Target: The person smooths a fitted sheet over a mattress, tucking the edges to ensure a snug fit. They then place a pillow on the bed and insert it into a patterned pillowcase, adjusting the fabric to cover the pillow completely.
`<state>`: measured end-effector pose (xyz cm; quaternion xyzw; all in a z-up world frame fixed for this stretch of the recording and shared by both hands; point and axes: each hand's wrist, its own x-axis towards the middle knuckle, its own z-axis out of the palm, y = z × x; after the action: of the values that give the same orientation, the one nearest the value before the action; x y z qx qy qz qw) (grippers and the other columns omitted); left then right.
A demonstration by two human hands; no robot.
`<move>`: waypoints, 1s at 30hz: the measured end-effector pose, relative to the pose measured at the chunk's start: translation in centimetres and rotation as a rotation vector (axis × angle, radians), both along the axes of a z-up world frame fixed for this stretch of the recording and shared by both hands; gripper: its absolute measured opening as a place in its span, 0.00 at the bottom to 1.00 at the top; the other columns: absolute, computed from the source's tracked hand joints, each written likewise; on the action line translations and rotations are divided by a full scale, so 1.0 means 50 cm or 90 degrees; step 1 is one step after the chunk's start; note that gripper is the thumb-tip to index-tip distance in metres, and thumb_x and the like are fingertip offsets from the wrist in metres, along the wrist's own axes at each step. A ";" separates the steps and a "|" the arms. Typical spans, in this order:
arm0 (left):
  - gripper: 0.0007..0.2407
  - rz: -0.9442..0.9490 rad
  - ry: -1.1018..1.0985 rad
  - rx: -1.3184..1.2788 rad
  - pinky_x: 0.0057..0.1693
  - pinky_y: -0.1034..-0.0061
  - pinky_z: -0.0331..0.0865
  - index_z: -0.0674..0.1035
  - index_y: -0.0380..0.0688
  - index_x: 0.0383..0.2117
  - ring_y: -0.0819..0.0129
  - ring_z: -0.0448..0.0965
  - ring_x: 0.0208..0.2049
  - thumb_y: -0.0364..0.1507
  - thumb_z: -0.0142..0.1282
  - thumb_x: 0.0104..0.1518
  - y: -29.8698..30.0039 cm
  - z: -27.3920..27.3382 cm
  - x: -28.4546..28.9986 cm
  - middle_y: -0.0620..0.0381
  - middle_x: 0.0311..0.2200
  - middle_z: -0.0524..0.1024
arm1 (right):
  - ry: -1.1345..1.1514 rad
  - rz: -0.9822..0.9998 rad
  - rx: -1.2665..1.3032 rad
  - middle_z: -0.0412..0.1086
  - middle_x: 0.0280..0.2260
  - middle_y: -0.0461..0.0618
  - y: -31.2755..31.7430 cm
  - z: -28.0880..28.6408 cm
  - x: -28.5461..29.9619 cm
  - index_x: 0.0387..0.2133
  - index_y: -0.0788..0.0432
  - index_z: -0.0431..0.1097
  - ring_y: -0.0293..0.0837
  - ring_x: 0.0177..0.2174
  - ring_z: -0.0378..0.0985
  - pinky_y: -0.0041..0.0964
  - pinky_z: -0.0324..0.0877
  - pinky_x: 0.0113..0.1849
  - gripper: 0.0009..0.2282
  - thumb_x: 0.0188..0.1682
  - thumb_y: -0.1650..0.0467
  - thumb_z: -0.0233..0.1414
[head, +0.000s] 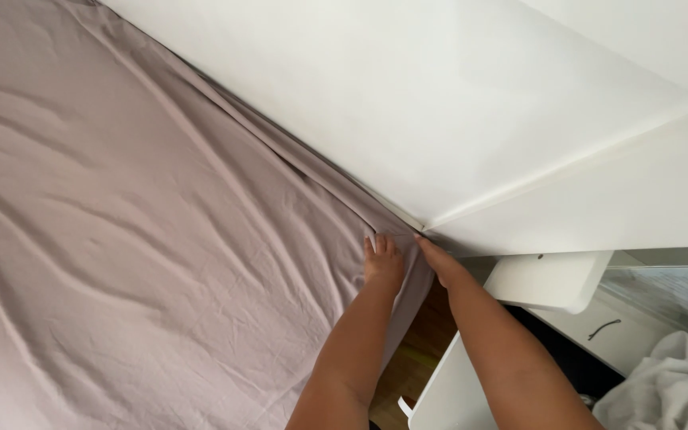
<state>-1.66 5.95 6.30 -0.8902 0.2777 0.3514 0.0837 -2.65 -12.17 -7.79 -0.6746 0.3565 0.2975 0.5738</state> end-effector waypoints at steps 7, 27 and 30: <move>0.24 0.062 -0.027 -0.074 0.71 0.42 0.33 0.60 0.44 0.67 0.45 0.36 0.73 0.32 0.47 0.64 0.015 -0.065 -0.016 0.45 0.73 0.41 | 0.039 0.396 -0.460 0.70 0.57 0.60 0.079 0.154 0.017 0.56 0.59 0.71 0.57 0.57 0.72 0.48 0.67 0.57 0.23 0.52 0.58 0.50; 0.31 -0.012 -0.019 -0.174 0.74 0.54 0.30 0.54 0.51 0.71 0.48 0.32 0.75 0.38 0.50 0.60 0.105 -0.082 0.083 0.51 0.75 0.38 | -0.059 0.002 -0.543 0.76 0.36 0.60 0.139 0.070 -0.052 0.37 0.58 0.69 0.62 0.38 0.78 0.55 0.72 0.41 0.11 0.54 0.62 0.53; 0.33 -0.004 -0.001 -0.191 0.73 0.53 0.29 0.54 0.51 0.71 0.49 0.32 0.74 0.42 0.50 0.58 0.077 -0.089 0.093 0.52 0.75 0.39 | -0.071 -0.054 -0.573 0.75 0.35 0.62 0.131 0.036 -0.057 0.36 0.58 0.70 0.63 0.37 0.78 0.56 0.72 0.39 0.08 0.56 0.65 0.52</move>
<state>2.97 9.79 1.85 -0.8920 0.3298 0.3052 -0.0491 -5.51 -5.64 -5.97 -0.8569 0.4457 0.0523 0.2537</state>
